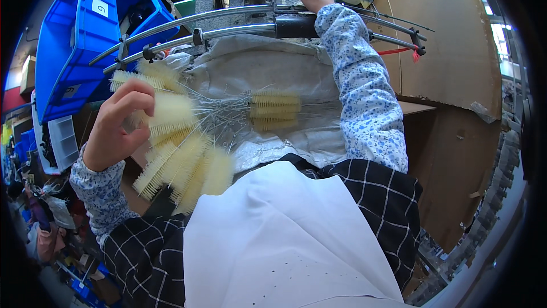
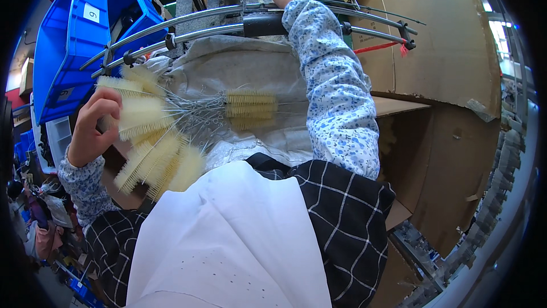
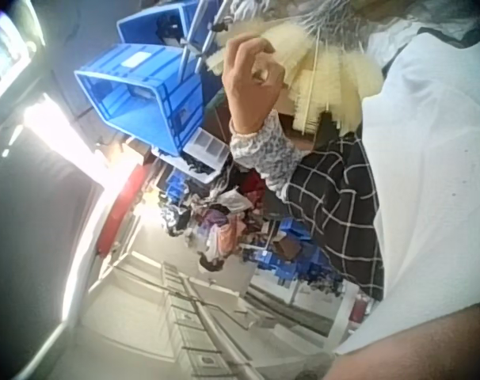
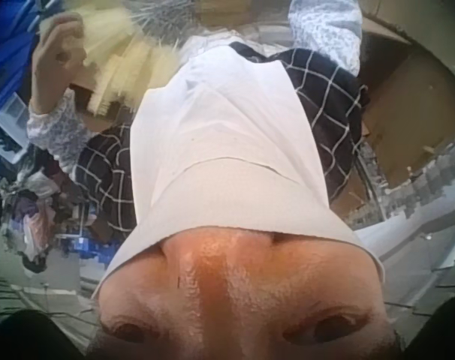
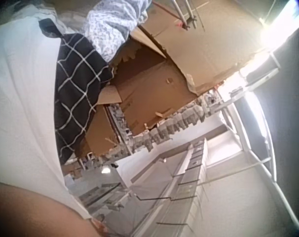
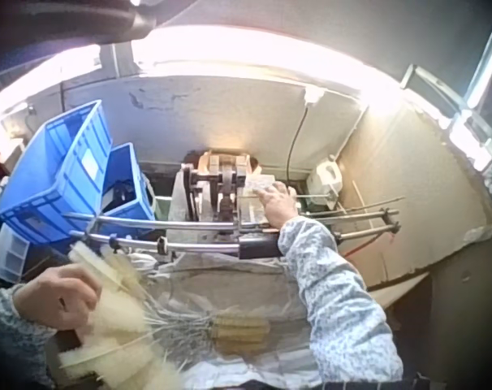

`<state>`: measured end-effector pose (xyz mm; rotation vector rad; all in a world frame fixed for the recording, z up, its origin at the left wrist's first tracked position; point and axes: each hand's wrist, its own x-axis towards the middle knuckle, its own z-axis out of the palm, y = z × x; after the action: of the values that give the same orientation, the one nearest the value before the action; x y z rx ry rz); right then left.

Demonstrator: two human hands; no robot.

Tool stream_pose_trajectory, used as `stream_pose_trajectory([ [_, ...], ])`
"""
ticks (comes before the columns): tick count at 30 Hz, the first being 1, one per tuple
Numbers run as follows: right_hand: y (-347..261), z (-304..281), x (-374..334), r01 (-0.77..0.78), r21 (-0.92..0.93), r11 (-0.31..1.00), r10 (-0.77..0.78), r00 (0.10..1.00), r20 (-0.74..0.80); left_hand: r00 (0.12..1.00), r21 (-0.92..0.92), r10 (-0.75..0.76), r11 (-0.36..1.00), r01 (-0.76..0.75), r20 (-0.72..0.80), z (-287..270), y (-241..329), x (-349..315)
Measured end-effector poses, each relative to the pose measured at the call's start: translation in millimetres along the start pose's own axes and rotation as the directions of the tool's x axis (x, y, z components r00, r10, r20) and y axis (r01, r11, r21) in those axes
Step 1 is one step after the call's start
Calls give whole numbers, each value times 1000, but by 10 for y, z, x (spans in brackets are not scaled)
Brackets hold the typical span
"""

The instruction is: The person repeatedly picks up a bundle of yellow bristles and a metal wire frame, inserts the bristles into the frame, and secures them using a mechanical press. The person handles the components one at a time, feeding them into the machine and removing the assembled brush.

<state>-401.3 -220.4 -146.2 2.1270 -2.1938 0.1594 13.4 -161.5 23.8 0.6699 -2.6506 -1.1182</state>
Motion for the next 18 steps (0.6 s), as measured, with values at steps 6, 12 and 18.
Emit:
stream_pose_trajectory([
  [6,179,-101,-424,-285,-135,949,233,923,-306,955,-283,166,930,-234,-245,-113,-3,-39],
  [12,215,-22,-453,-307,170,936,339,917,-211,905,-162,86,973,-167,-416,-392,52,-181],
  [18,-195,49,-326,-267,164,950,301,924,-236,900,-77,65,991,-109,-432,-499,92,-252],
])
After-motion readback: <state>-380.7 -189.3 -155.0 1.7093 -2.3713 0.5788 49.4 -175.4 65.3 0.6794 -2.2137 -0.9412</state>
